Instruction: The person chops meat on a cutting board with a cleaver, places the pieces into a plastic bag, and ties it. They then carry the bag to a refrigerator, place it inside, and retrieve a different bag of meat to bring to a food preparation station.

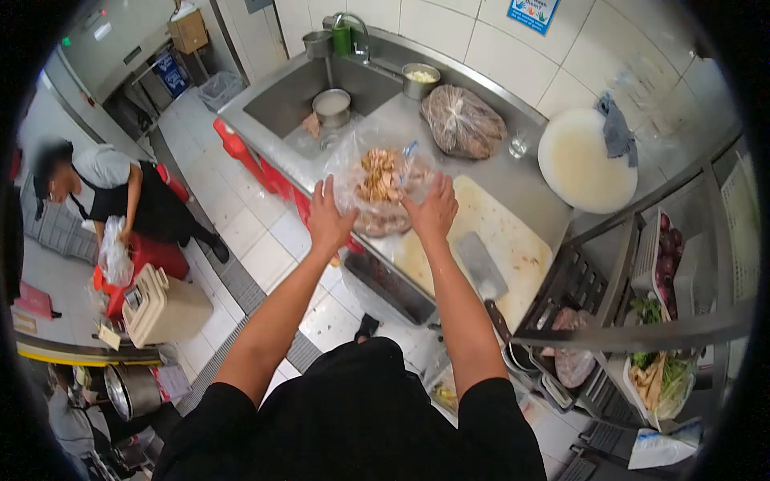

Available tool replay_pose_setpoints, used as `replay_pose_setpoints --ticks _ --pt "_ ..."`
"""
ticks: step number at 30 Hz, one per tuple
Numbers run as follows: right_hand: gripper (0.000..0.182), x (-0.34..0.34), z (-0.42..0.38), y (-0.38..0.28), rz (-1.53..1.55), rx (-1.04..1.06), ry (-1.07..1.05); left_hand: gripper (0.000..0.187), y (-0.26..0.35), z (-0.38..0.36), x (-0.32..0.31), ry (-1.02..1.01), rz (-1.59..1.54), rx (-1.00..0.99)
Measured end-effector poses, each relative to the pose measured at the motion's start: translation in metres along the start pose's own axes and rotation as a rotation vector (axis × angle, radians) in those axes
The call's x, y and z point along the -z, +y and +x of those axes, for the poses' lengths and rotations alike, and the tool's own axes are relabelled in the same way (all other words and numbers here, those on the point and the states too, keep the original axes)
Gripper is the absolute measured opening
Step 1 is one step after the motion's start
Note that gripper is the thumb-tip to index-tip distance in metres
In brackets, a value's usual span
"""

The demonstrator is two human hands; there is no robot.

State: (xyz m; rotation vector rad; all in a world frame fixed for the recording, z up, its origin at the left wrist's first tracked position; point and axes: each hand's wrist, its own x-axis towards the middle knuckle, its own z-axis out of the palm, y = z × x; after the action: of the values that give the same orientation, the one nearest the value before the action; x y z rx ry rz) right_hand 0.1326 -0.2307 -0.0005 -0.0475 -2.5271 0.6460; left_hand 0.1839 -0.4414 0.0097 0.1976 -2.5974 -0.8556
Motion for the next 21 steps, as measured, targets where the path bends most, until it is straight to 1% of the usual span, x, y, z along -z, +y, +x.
replay_pose_setpoints --ticks 1,2,3,4,5,6,7,8,9,10,11,12,13,14,15,16,17,18,19,21 --pt "0.060 -0.020 0.020 0.008 -0.145 0.029 -0.096 0.093 0.004 0.015 -0.005 0.001 0.009 -0.017" --pt "0.041 -0.042 0.047 0.018 -0.091 0.041 -0.260 0.095 0.005 0.028 -0.012 -0.070 0.054 0.031" --pt "0.031 -0.050 0.072 0.015 0.073 -0.048 -0.241 0.098 0.006 0.041 -0.019 -0.142 0.096 0.078" --pt "0.023 -0.055 0.099 0.008 0.231 -0.128 -0.219 0.090 0.005 0.053 -0.023 -0.154 0.147 0.123" --pt "0.019 -0.051 0.127 -0.004 0.596 -0.286 -0.203 0.090 -0.003 0.066 -0.028 -0.163 0.141 0.119" --pt "0.015 -0.040 0.153 -0.019 0.958 -0.442 -0.184 0.074 -0.019 0.080 -0.038 -0.212 0.070 0.177" --pt "0.013 -0.026 0.179 -0.033 1.114 -0.501 -0.201 0.059 -0.034 0.095 -0.045 -0.258 0.001 0.232" --pt "0.012 -0.009 0.203 -0.046 1.274 -0.560 -0.212 0.059 -0.045 0.109 -0.051 -0.263 -0.003 0.226" --pt "0.010 0.011 0.221 -0.060 1.325 -0.585 -0.241 0.043 -0.054 0.124 -0.058 -0.194 -0.092 0.255" --pt "0.010 0.032 0.234 -0.073 1.376 -0.609 -0.267 0.031 -0.064 0.141 -0.065 -0.127 -0.183 0.281" --pt "0.010 0.051 0.241 -0.082 1.372 -0.612 -0.246 0.029 -0.075 0.161 -0.077 -0.087 -0.486 0.370" --pt "0.011 0.070 0.246 -0.090 1.421 -0.588 -0.315 0.029 -0.086 0.187 -0.080 -0.102 -0.449 0.081" --pt "0.012 0.088 0.249 -0.098 1.466 -0.563 -0.389 0.027 -0.059 0.208 -0.060 -0.113 -0.861 0.229" --pt "0.012 0.110 0.248 -0.109 1.454 -0.567 -0.377 0.028 -0.019 0.234 -0.019 -0.120 -1.272 0.388" --pt "0.015 0.133 0.241 -0.121 1.419 -0.488 -0.383 0.026 0.007 0.265 0.015 -0.177 -1.321 0.425" --pt "0.018 0.149 0.232 -0.131 1.384 -0.415 -0.393 0.023 0.029 0.288 0.035 -0.256 -1.444 0.342" --pt "0.019 0.163 0.227 -0.133 1.375 -0.340 -0.339 0.020 0.066 0.294 0.060 -0.238 -1.445 0.321" --pt "0.021 0.176 0.224 -0.127 1.366 -0.258 -0.278 0.019 0.090 0.302 0.078 -0.286 -1.503 0.316" --pt "0.021 0.183 0.219 -0.118 1.357 -0.257 -0.259 0.019 0.107 0.306 0.097 -0.304 -1.511 0.306" --pt "0.018 0.189 0.199 -0.090 1.447 -0.368 -0.003 0.020 0.127 0.302 0.121 -0.584 -1.490 -0.054"
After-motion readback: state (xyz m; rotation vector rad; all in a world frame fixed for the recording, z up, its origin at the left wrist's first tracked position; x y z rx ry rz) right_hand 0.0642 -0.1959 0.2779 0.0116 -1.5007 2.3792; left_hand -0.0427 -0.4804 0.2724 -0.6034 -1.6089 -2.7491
